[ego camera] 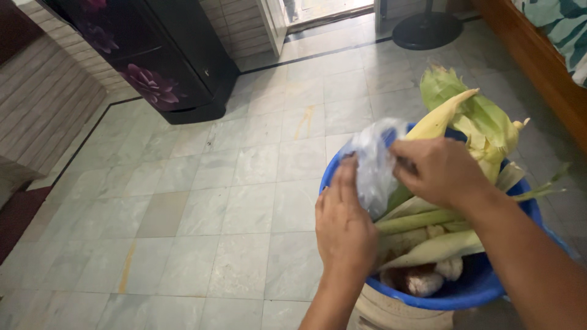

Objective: The person sorts through a blue basin containing corn cobs and various small items. They pick up a small bottle, a box, a plastic bag, and a piece of paper, inspecting each one before placing them into a smaller blue bucket. The person also handles the corn cobs, peeling back the husks and moving them around within the basin.

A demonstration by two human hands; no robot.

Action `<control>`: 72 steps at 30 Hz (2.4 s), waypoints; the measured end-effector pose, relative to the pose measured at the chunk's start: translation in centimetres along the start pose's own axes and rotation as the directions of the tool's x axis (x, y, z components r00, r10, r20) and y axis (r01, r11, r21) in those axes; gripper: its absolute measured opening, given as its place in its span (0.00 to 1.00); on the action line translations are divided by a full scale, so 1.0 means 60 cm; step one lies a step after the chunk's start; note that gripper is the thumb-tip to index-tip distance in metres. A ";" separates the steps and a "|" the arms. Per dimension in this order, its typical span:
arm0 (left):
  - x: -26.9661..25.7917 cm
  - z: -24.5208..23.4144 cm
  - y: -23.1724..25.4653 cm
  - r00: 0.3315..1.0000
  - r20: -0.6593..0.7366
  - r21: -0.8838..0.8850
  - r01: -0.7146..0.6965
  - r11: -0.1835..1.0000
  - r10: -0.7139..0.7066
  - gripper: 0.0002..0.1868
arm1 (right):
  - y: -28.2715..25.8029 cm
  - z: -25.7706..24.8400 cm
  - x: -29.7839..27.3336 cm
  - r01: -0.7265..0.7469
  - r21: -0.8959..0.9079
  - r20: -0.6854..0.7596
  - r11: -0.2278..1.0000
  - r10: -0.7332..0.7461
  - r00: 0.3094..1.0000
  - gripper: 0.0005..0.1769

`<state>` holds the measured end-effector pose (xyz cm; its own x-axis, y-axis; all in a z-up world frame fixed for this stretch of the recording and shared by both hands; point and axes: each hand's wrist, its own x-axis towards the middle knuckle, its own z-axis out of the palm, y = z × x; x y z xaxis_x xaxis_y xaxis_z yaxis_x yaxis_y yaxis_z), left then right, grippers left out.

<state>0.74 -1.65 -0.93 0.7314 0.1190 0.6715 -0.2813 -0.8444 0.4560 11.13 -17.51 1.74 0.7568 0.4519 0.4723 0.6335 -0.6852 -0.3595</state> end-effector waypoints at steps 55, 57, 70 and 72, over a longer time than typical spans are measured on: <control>0.023 -0.034 0.013 0.843 0.489 -0.071 0.293 0.953 -0.223 0.46 | 0.041 -0.016 -0.016 -0.064 0.753 0.134 0.655 -0.056 0.989 0.10; 0.012 -0.021 -0.001 0.918 0.343 -0.111 0.249 0.962 -0.198 0.31 | 0.030 -0.018 -0.015 -0.132 0.693 0.144 0.708 0.044 0.989 0.18; 0.020 -0.029 0.003 0.851 0.305 -0.450 0.524 0.723 -0.427 0.50 | 0.003 -0.005 0.004 -0.096 0.280 0.004 0.955 0.099 0.995 0.24; 0.022 -0.030 0.007 0.897 0.259 -0.382 0.437 0.814 -0.360 0.49 | 0.004 -0.018 0.003 -0.215 0.282 -0.039 0.935 0.235 0.971 0.23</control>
<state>0.50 -0.90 1.18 0.9175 0.2752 0.2871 -0.1469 -0.4363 0.8877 11.27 -18.22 2.62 0.8774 0.2559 0.4058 0.4754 -0.5769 -0.6642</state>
